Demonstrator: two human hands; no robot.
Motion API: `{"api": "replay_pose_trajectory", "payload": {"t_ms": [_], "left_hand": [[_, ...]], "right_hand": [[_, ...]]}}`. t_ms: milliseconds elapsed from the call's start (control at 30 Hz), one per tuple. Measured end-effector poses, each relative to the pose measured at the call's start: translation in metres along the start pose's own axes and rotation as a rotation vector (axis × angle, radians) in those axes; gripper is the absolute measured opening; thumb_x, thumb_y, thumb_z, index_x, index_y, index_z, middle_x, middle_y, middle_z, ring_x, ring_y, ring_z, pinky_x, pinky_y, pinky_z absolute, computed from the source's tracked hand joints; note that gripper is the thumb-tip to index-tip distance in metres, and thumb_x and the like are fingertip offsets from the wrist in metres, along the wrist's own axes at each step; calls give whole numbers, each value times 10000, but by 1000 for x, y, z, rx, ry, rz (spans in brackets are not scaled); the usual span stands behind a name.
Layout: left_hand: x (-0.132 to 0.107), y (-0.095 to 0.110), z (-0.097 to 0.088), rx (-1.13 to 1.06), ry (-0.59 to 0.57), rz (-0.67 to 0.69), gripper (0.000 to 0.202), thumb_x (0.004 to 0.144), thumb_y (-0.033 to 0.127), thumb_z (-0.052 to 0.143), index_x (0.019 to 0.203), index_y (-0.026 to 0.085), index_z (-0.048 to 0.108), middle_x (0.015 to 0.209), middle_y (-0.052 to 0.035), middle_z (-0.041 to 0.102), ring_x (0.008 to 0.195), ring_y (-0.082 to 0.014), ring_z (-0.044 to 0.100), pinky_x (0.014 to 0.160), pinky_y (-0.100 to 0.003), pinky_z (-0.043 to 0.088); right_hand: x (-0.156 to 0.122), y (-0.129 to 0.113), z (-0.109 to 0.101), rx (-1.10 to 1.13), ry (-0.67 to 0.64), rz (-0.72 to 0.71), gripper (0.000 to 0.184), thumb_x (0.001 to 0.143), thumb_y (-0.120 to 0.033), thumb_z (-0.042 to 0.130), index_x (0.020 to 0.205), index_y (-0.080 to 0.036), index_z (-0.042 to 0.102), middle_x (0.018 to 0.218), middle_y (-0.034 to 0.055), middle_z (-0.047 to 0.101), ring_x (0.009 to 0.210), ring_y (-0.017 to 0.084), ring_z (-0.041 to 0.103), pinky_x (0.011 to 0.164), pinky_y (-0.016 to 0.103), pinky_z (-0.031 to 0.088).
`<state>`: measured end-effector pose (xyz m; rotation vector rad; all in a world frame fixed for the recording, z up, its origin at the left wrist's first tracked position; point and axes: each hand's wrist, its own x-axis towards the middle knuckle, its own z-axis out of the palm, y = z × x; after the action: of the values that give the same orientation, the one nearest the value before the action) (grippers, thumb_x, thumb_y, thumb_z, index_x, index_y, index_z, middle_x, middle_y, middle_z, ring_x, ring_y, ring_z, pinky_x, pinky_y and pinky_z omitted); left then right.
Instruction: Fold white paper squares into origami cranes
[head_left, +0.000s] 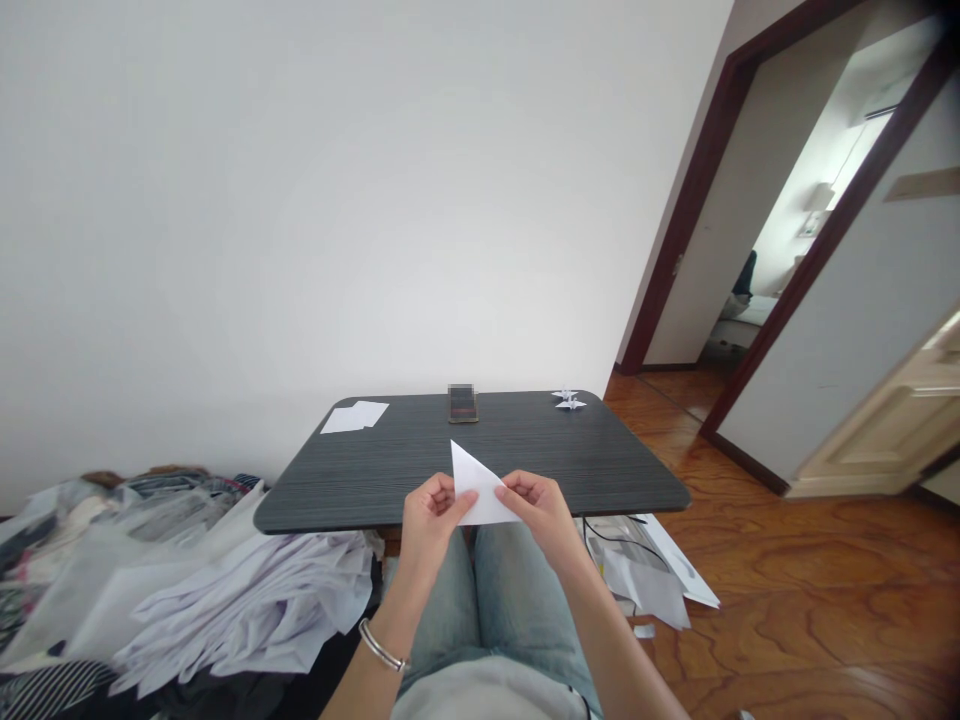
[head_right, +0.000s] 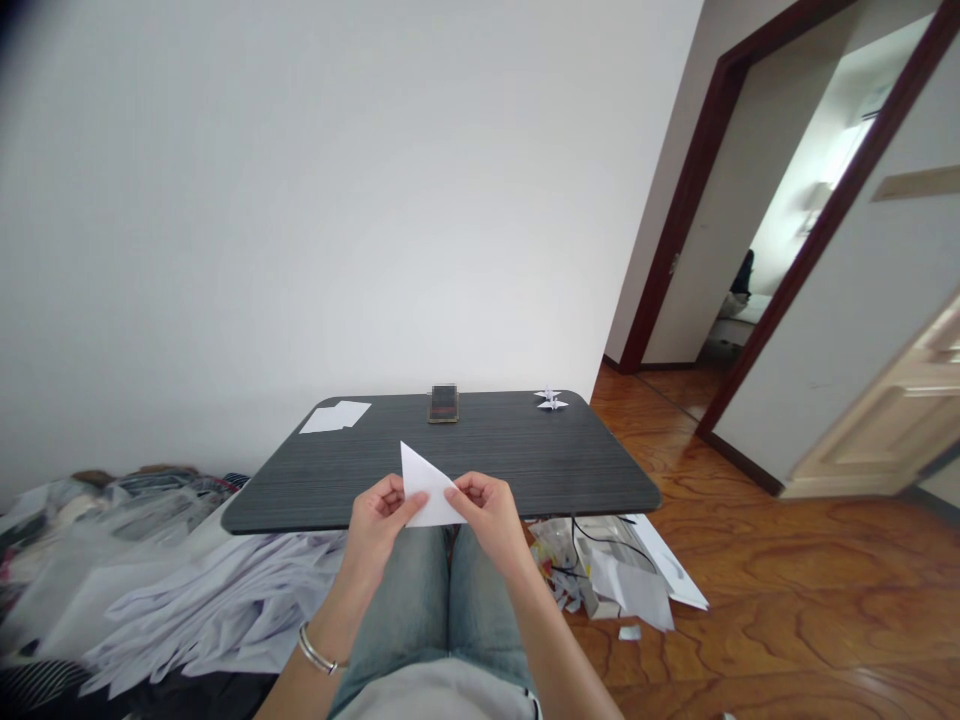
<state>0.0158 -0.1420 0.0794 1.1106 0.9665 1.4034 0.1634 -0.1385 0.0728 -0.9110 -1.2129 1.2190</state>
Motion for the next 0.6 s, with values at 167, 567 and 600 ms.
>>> {"api": "replay_pose_trajectory", "payload": {"t_ms": [167, 567, 600], "left_hand": [[0, 1, 1, -63, -19, -23, 265, 582, 306, 769, 654, 144, 572, 635, -11, 675, 571, -128, 604, 575, -227, 456], [-3, 6, -1, -86, 50, 25, 298, 602, 259, 752, 838, 118, 638, 744, -51, 704, 667, -164, 632, 609, -248, 478], [-3, 5, -1, -75, 44, 5, 317, 589, 265, 759, 841, 116, 637, 742, -55, 703, 660, -167, 630, 587, -245, 477]], "right_hand": [[1, -5, 0, -13, 13, -4, 285, 611, -414, 740, 623, -147, 643, 517, -8, 606, 459, 107, 502, 447, 213, 376], [2, -8, -2, 31, 105, -4, 254, 578, -344, 779, 680, -144, 661, 536, -9, 616, 475, 108, 539, 494, 233, 473], [2, -9, -1, 40, 132, -33, 254, 578, -342, 780, 691, -148, 663, 554, -4, 625, 486, 111, 541, 497, 235, 473]]}}
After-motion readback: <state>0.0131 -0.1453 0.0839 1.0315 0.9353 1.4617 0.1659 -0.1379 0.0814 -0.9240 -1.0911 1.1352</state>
